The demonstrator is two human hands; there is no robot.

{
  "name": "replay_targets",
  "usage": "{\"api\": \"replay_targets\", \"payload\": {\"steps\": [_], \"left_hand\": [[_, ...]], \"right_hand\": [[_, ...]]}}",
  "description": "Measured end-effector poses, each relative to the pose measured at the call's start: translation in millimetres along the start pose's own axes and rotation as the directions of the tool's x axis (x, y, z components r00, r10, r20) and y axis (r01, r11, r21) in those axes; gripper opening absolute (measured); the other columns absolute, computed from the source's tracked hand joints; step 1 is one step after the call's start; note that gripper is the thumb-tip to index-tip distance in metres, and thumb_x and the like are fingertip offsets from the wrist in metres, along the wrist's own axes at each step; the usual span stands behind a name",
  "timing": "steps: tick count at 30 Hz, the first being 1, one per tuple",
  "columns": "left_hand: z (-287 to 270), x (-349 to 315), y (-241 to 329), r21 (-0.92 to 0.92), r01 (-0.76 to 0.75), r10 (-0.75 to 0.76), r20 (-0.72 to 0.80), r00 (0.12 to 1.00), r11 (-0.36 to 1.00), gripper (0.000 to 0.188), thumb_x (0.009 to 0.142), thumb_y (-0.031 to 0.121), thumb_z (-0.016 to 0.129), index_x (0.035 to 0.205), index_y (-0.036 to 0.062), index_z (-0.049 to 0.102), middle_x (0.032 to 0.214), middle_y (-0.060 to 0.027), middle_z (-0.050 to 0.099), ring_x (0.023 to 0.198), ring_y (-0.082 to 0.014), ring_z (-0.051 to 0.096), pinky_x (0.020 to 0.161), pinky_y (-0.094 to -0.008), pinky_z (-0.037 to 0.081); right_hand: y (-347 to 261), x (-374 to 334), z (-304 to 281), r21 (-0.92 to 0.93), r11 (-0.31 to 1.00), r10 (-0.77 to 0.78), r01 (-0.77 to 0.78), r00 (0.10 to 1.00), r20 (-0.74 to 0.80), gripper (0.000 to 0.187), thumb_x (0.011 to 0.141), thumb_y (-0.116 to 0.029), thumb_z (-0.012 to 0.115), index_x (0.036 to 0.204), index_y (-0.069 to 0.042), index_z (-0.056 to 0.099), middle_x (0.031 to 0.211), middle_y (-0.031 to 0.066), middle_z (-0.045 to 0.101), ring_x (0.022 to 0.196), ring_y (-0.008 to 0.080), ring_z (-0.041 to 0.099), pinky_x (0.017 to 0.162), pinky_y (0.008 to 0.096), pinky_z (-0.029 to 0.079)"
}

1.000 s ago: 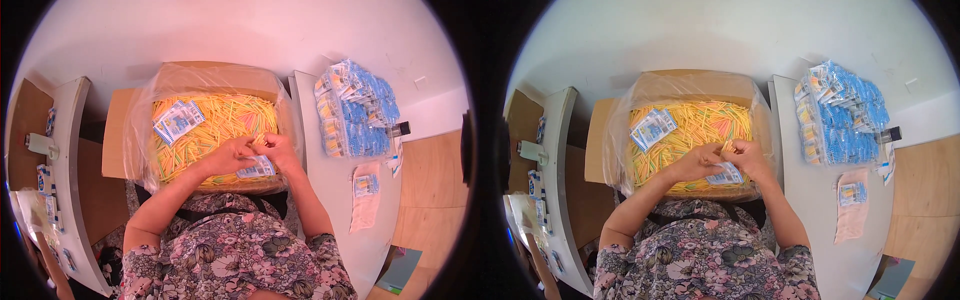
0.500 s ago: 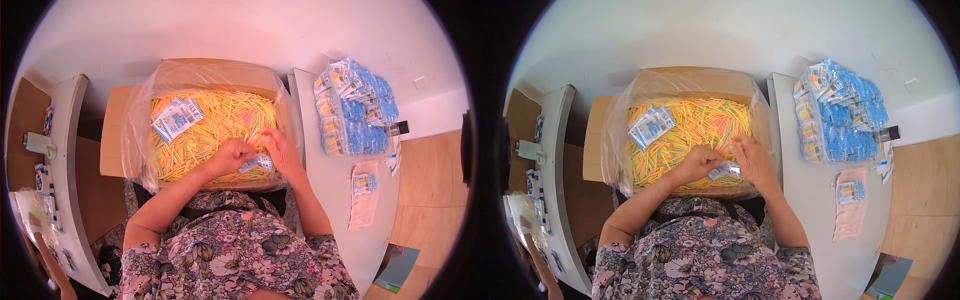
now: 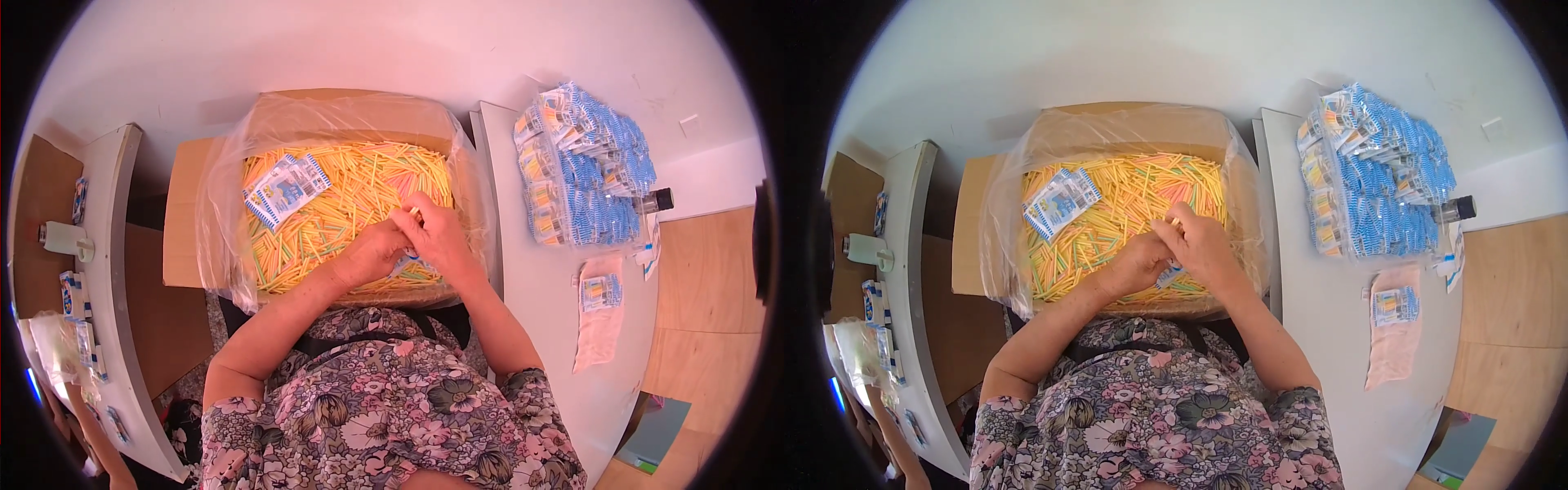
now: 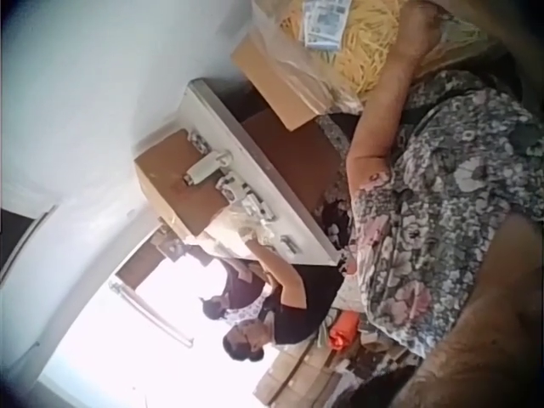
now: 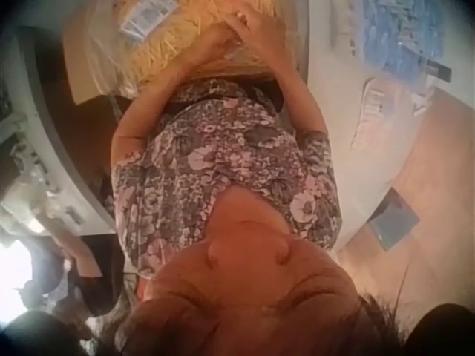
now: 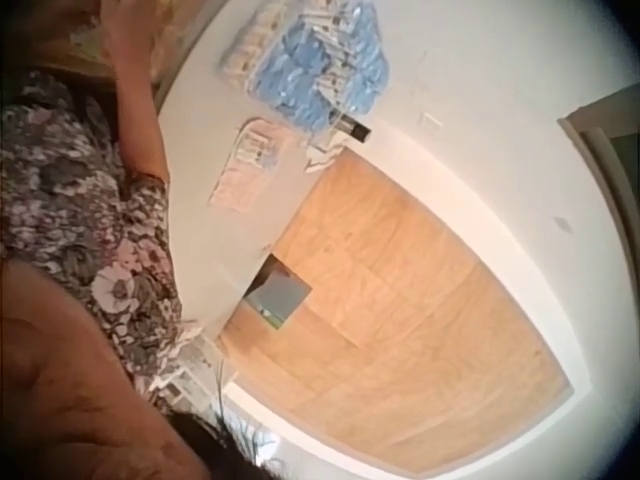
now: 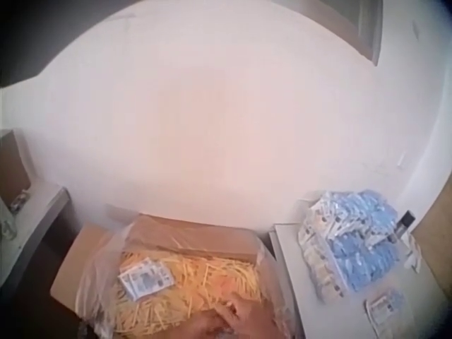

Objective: The person is sorting and packaging small blue packets from a box filled with yellow protective filler material.

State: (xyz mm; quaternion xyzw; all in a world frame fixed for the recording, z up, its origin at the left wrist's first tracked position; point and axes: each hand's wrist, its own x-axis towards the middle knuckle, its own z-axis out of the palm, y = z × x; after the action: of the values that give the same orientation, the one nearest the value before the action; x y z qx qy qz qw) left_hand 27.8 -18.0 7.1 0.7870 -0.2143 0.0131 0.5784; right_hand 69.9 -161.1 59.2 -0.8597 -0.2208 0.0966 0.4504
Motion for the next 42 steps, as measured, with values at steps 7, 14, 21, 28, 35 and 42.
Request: {"api": "replay_targets", "payload": {"steps": [7, 14, 21, 28, 35, 42], "left_hand": [[-0.2, -5.2, -5.9, 0.06, -0.102, 0.101, 0.026, 0.995, 0.993, 0.019, 0.076, -0.003, 0.062, 0.092, 0.0046, 0.068, 0.089, -0.0165, 0.062, 0.087, -0.033, 0.063, 0.073, -0.036, 0.051], [-43.9, -3.4, 3.3, -0.494, 0.317, -0.327, 0.069, 0.943, 0.81, 0.015, 0.09, 0.008, 0.059, 0.1, 0.0002, 0.067, 0.094, -0.0005, 0.067, 0.083, -0.0059, 0.059, 0.073, -0.0259, 0.05], [-44.2, 2.3, -4.8, -0.592, 0.242, -0.367, -0.098, 0.925, 0.769, 0.021, 0.095, 0.015, 0.054, 0.104, 0.0013, 0.066, 0.09, 0.0009, 0.067, 0.08, -0.0046, 0.058, 0.074, -0.0238, 0.047], [-38.6, -2.2, -7.5, -0.44, 0.232, -0.296, -0.082, 0.952, 0.868, 0.01, 0.086, 0.004, 0.064, 0.093, -0.0019, 0.069, 0.084, -0.0002, 0.068, 0.077, -0.0047, 0.058, 0.069, -0.021, 0.047], [-35.5, 3.6, -1.4, -0.489, 0.273, -0.299, 0.025, 0.954, 0.828, 0.016, 0.084, 0.002, 0.066, 0.099, -0.001, 0.069, 0.09, -0.002, 0.069, 0.082, -0.0059, 0.059, 0.074, -0.0215, 0.049], [-35.6, 3.7, -7.6, -0.505, 0.24, -0.239, 0.069, 0.969, 0.829, 0.017, 0.084, 0.002, 0.065, 0.101, -0.0011, 0.069, 0.094, -0.0029, 0.069, 0.086, -0.0068, 0.06, 0.079, -0.0225, 0.048]], "right_hand": [[13.2, -0.4, 3.7, 0.075, 0.997, 0.03, -0.027, 0.999, -0.03, 0.017, 0.082, -0.015, 0.065, 0.076, -0.002, 0.056, 0.058, 0.0054, 0.056, 0.055, 0.0102, 0.054, 0.05, 0.0273, 0.043], [24.9, -15.5, -28.3, 0.156, 0.97, 0.198, -0.187, 0.979, -0.054, 0.016, 0.082, -0.015, 0.061, 0.077, 0.0, 0.057, 0.06, 0.0093, 0.055, 0.055, 0.0128, 0.054, 0.051, 0.0295, 0.042], [24.1, -44.5, -12.9, -0.029, 0.988, 0.155, -0.152, 0.951, 0.267, 0.019, 0.081, -0.018, 0.063, 0.076, -0.001, 0.057, 0.06, 0.0111, 0.056, 0.051, 0.0164, 0.054, 0.052, 0.0312, 0.043], [-1.9, -11.1, -56.4, 0.597, 0.717, 0.303, -0.36, 0.932, 0.198, 0.018, 0.086, -0.019, 0.065, 0.075, -0.006, 0.059, 0.058, -0.0054, 0.051, 0.043, 0.0056, 0.046, 0.037, 0.0247, 0.032], [-22.3, 14.7, -53.6, 0.587, 0.699, 0.312, -0.407, 0.913, 0.261, 0.018, 0.086, -0.02, 0.064, 0.077, -0.006, 0.058, 0.056, -0.0012, 0.051, 0.038, 0.0025, 0.04, 0.033, 0.019, 0.024], [-4.8, 28.1, -41.0, 0.267, 0.944, 0.191, -0.191, 0.981, 0.026, 0.023, 0.086, -0.02, 0.064, 0.073, -0.003, 0.057, 0.059, -0.0016, 0.053, 0.053, 0.006, 0.049, 0.044, 0.0228, 0.035]]}}
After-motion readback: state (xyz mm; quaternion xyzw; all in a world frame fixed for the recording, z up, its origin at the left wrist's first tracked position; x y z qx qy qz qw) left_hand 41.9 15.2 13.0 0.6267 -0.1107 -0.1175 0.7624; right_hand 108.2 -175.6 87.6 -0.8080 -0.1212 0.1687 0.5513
